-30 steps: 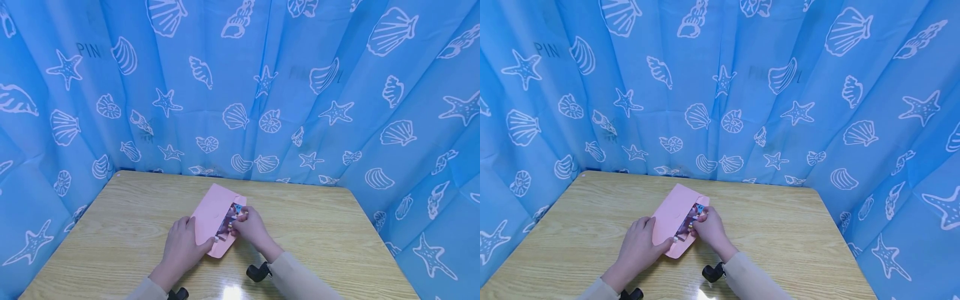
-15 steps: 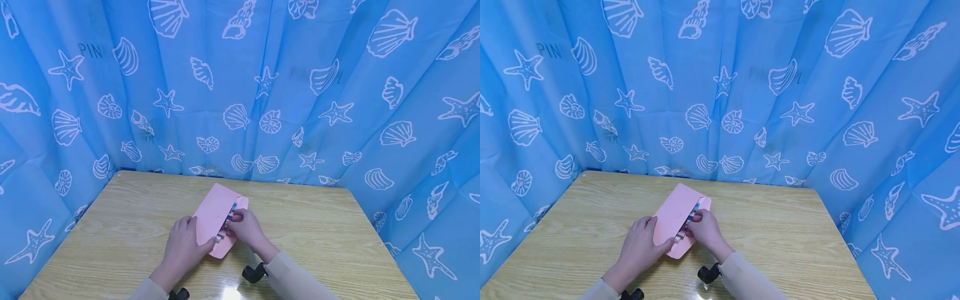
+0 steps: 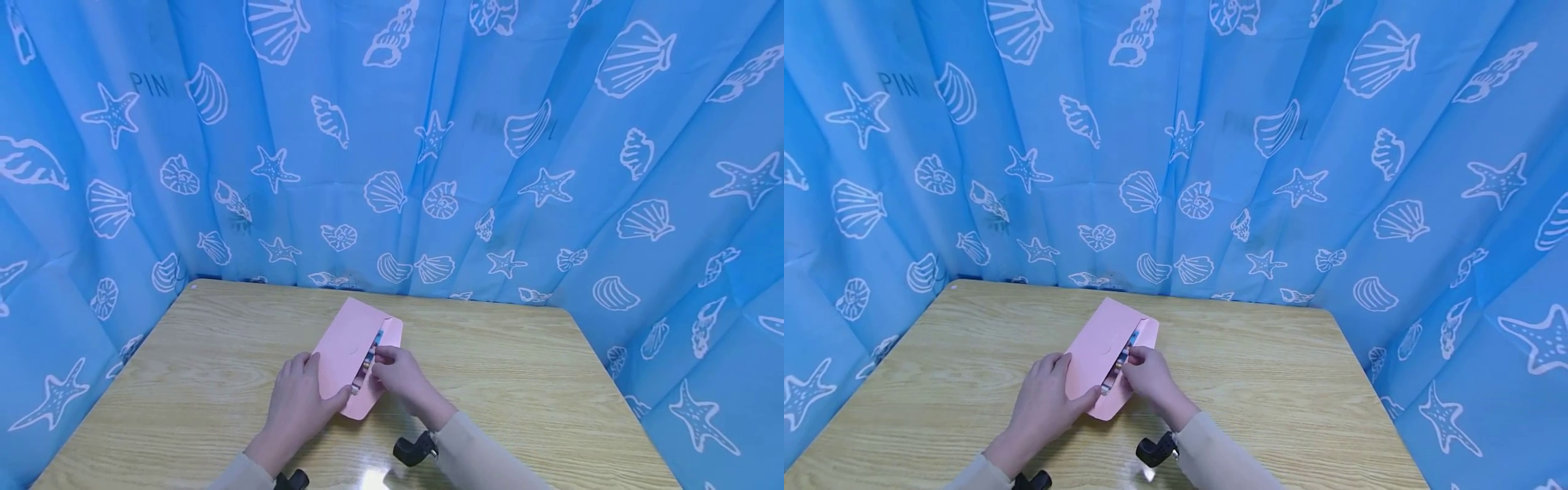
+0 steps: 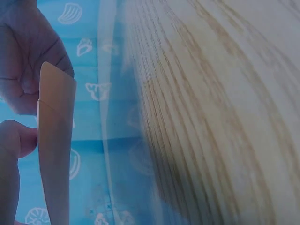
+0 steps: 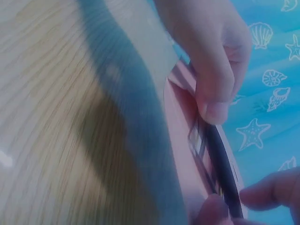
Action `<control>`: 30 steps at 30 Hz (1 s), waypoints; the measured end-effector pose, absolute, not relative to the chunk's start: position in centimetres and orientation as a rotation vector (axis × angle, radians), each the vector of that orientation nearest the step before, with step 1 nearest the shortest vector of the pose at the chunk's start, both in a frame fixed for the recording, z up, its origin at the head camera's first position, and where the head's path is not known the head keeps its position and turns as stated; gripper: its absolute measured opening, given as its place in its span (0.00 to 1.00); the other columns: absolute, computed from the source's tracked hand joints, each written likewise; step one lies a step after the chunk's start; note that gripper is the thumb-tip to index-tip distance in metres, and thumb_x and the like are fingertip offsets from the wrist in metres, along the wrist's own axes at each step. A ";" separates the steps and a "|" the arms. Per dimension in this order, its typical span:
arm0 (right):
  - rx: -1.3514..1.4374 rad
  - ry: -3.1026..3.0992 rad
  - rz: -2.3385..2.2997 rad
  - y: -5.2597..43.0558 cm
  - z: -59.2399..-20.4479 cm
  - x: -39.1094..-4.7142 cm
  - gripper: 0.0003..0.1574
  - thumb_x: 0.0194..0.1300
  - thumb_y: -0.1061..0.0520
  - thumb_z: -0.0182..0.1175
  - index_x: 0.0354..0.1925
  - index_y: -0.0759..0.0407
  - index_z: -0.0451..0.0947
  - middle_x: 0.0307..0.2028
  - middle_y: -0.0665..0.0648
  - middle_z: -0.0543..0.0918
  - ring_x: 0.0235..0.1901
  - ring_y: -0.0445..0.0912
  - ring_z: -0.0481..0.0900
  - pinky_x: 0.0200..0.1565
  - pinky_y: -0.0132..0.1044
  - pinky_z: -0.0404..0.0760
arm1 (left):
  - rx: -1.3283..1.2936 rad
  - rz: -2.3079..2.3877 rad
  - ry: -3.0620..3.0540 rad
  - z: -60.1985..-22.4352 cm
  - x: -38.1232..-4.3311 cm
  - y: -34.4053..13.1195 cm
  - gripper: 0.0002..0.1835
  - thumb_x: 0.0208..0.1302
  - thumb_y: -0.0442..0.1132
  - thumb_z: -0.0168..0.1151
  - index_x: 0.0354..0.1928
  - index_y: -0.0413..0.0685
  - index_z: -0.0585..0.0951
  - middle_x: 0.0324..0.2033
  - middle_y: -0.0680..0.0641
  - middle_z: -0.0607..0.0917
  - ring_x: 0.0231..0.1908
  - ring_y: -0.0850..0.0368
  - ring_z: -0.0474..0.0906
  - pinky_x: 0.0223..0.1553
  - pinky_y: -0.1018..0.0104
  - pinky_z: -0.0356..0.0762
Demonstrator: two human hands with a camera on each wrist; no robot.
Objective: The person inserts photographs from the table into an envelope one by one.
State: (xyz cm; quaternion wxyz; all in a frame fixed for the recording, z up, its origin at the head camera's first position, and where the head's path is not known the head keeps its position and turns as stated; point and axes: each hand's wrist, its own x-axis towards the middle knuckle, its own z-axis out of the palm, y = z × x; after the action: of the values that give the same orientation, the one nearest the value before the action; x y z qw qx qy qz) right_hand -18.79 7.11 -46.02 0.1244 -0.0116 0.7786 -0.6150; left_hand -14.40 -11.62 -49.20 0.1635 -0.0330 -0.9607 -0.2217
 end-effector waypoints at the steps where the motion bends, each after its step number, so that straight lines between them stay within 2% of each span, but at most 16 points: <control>1: -0.060 2.301 -1.770 7.3 -46.1 -18.7 0.29 0.60 0.68 0.54 0.60 0.75 0.68 0.45 0.63 0.76 0.37 0.50 0.79 0.35 0.41 0.81 | -0.096 -0.631 -2.744 -49.3 -14.4 -11.7 0.48 0.48 0.67 0.66 0.58 0.30 0.74 0.51 0.35 0.75 0.53 0.40 0.69 0.55 0.46 0.68; 8: -0.278 2.800 -1.362 9.8 -46.8 -19.0 0.28 0.67 0.54 0.59 0.62 0.64 0.70 0.49 0.60 0.75 0.41 0.47 0.77 0.36 0.39 0.78 | -0.076 -0.588 -2.813 -50.0 -14.8 -12.5 0.49 0.48 0.68 0.65 0.59 0.31 0.74 0.51 0.34 0.75 0.53 0.40 0.70 0.54 0.46 0.68; 15: -0.327 3.117 -0.971 12.2 -47.2 -19.3 0.37 0.64 0.45 0.63 0.64 0.60 0.68 0.54 0.61 0.73 0.47 0.53 0.78 0.43 0.47 0.79 | -0.026 -0.602 -2.878 -50.6 -15.5 -13.5 0.51 0.47 0.68 0.65 0.60 0.29 0.72 0.51 0.33 0.76 0.52 0.39 0.70 0.53 0.45 0.68; 19: -0.366 3.189 -0.867 12.9 -47.6 -19.3 0.40 0.62 0.43 0.64 0.64 0.62 0.68 0.55 0.63 0.73 0.49 0.57 0.77 0.47 0.51 0.78 | 0.015 -0.597 -2.913 -50.7 -15.6 -14.1 0.53 0.49 0.67 0.65 0.61 0.25 0.69 0.50 0.30 0.76 0.51 0.36 0.71 0.51 0.43 0.70; 24: -0.362 3.191 -0.855 13.3 -47.9 -19.2 0.39 0.63 0.43 0.64 0.64 0.63 0.68 0.54 0.63 0.74 0.48 0.56 0.78 0.47 0.51 0.78 | 0.023 -0.608 -2.981 -50.6 -15.3 -14.4 0.54 0.54 0.64 0.65 0.64 0.21 0.62 0.53 0.25 0.73 0.55 0.31 0.68 0.52 0.40 0.70; 30: -0.412 3.242 -0.751 13.6 -48.1 -19.5 0.41 0.63 0.41 0.62 0.65 0.63 0.67 0.57 0.63 0.73 0.53 0.56 0.76 0.52 0.51 0.76 | -0.079 -0.601 -2.915 -50.6 -15.5 -14.7 0.54 0.57 0.66 0.62 0.66 0.23 0.60 0.61 0.25 0.65 0.63 0.29 0.58 0.61 0.38 0.59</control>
State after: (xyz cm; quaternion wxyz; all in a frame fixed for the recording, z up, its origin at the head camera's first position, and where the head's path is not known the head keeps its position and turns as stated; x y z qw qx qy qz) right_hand -19.45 13.61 -48.06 -0.1057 -0.1223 0.9614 -0.2227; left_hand -15.47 -14.74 -50.61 0.0818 -0.0266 -0.9758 -0.2012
